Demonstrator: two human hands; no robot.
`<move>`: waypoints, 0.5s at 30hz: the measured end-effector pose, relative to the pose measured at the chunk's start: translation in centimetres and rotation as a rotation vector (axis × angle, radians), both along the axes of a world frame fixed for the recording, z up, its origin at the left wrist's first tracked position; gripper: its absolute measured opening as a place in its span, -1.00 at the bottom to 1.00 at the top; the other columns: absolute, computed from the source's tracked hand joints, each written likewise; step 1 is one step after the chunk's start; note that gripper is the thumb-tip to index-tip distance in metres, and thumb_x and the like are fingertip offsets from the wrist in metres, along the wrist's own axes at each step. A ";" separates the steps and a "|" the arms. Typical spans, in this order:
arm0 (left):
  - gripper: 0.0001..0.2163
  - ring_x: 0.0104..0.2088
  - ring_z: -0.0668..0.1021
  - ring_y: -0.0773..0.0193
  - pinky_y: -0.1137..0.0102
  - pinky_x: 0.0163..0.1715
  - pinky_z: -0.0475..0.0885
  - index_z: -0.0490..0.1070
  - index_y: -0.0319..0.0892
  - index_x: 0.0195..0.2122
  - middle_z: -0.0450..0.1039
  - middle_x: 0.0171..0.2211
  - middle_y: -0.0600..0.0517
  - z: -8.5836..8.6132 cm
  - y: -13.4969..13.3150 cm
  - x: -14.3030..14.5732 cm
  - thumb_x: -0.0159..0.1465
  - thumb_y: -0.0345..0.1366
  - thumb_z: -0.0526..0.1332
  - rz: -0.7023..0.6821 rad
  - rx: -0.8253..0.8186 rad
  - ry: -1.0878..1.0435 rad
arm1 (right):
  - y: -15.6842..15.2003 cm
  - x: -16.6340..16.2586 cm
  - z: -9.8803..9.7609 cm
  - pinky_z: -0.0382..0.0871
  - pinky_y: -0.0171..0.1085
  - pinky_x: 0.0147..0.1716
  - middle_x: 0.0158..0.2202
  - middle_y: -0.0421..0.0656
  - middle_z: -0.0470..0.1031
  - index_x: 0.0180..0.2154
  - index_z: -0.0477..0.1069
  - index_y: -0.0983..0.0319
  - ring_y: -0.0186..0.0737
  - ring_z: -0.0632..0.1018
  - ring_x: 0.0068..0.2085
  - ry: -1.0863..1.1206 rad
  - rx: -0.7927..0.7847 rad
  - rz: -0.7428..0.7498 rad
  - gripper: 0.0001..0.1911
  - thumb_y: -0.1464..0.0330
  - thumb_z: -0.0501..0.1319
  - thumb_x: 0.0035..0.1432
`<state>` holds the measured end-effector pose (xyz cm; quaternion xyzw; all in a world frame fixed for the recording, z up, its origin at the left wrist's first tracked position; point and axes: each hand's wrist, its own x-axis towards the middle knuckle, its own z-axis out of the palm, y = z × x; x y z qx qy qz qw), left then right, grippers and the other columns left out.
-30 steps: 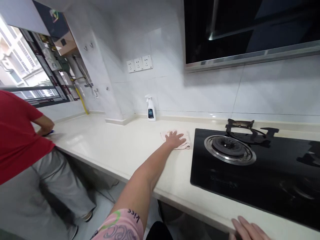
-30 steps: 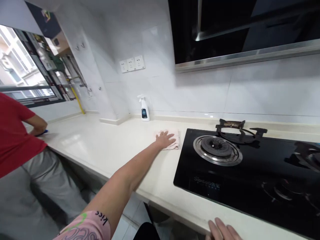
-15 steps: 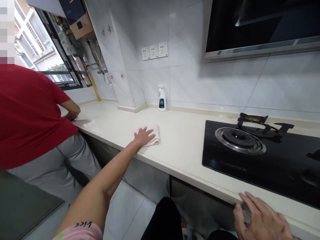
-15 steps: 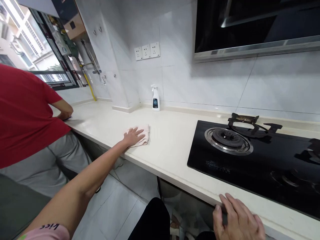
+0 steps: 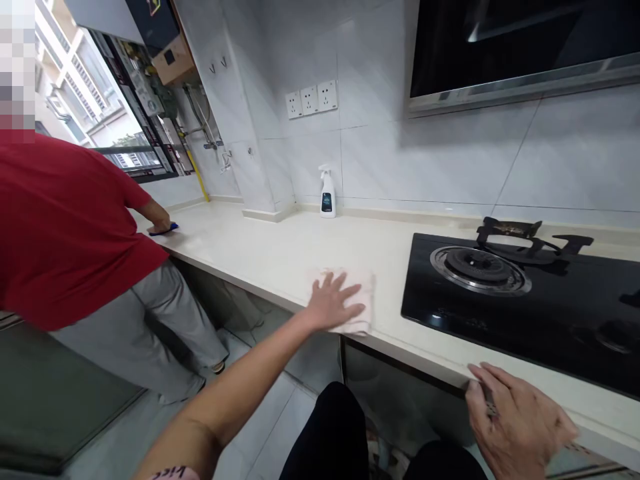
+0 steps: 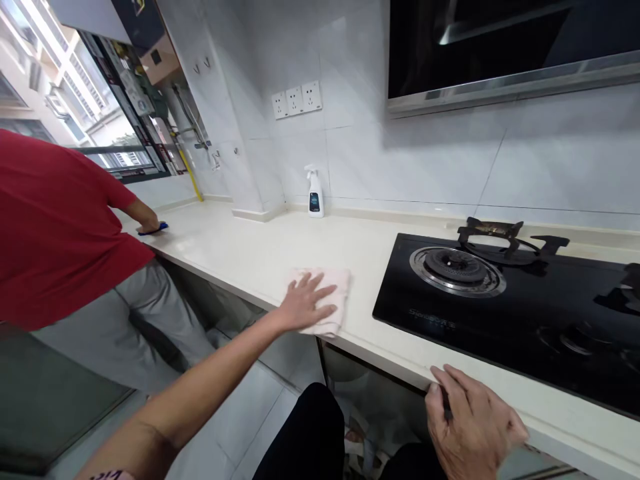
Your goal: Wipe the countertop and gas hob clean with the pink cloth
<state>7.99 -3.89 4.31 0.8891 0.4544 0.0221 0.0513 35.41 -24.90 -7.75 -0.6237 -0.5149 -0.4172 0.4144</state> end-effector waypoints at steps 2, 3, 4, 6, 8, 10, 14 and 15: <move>-0.26 0.56 -0.06 -0.30 -0.36 0.42 -0.05 0.12 0.27 0.51 -0.15 0.60 0.03 -0.3 -2.1 2.9 0.39 0.41 -0.10 -0.114 0.000 -0.022 | 0.1 0.0 -0.1 0.26 -0.10 -0.19 -0.16 -0.16 0.69 -0.05 0.59 0.11 -0.07 0.61 -0.20 -0.008 -0.002 -0.013 -0.82 0.38 0.32 0.32; -0.25 0.56 -0.05 -0.31 -0.36 0.41 -0.03 0.11 0.26 0.52 -0.15 0.60 0.01 -0.5 -2.9 4.3 0.39 0.41 -0.09 -0.160 0.012 -0.036 | 0.0 0.0 -0.1 0.25 -0.09 -0.17 -0.15 -0.15 0.69 -0.05 0.58 0.11 -0.06 0.61 -0.19 -0.007 -0.017 -0.016 -0.83 0.37 0.30 0.34; -0.25 0.56 -0.03 -0.32 -0.36 0.41 0.00 0.09 0.26 0.53 -0.14 0.60 0.00 -0.6 -3.6 5.4 0.39 0.41 -0.08 -0.193 0.028 -0.050 | -0.1 0.0 -0.1 0.24 -0.08 -0.15 -0.14 -0.14 0.69 -0.05 0.58 0.11 -0.06 0.60 -0.18 -0.001 -0.037 -0.017 -0.83 0.35 0.28 0.35; -0.25 0.55 0.00 -0.33 -0.35 0.40 0.05 0.06 0.25 0.54 -0.12 0.60 -0.03 -0.9 -4.5 6.7 0.39 0.39 -0.02 -0.231 0.058 -0.081 | -0.5 0.3 -0.1 0.23 -0.06 -0.11 -0.10 -0.12 0.68 -0.03 0.58 0.11 -0.05 0.59 -0.15 0.012 -0.083 -0.009 -0.82 0.33 0.24 0.39; -0.28 0.54 0.04 -0.32 -0.33 0.40 0.08 0.09 0.23 0.53 -0.08 0.59 -0.05 -1.1 -4.8 6.7 0.41 0.34 0.05 -0.251 0.074 -0.112 | -0.9 0.9 0.2 0.22 -0.06 -0.09 -0.07 -0.12 0.67 -0.02 0.58 0.09 -0.07 0.58 -0.13 0.000 -0.154 0.046 -0.79 0.31 0.20 0.42; -0.32 0.53 0.09 -0.29 -0.27 0.41 0.11 0.15 0.23 0.51 -0.02 0.58 -0.05 -1.2 -4.5 5.4 0.42 0.28 0.10 -0.261 0.083 -0.132 | -1.4 1.9 0.7 0.22 -0.07 -0.10 -0.07 -0.10 0.65 0.00 0.59 0.09 -0.06 0.56 -0.11 -0.015 -0.245 0.094 -0.75 0.28 0.16 0.44; -0.39 0.51 0.15 -0.25 -0.20 0.41 0.14 0.25 0.24 0.46 0.09 0.55 0.00 -1.6 -2.3 0.6 0.43 0.21 0.15 -0.146 0.144 -0.112 | -2.4 4.4 1.2 0.23 -0.03 -0.04 0.01 -0.04 0.61 0.02 0.59 0.10 0.04 0.54 0.01 0.026 -0.312 -0.035 -0.67 0.17 0.11 0.46; -0.40 0.50 0.19 -0.25 -0.18 0.39 0.18 0.29 0.22 0.44 0.14 0.53 0.00 -1.7 -1.5 -0.7 0.42 0.20 0.17 -0.088 0.178 -0.105 | -2.6 4.9 1.2 0.22 -0.02 -0.01 0.04 -0.04 0.60 0.03 0.59 0.10 0.05 0.54 0.04 0.024 -0.299 -0.064 -0.65 0.15 0.10 0.47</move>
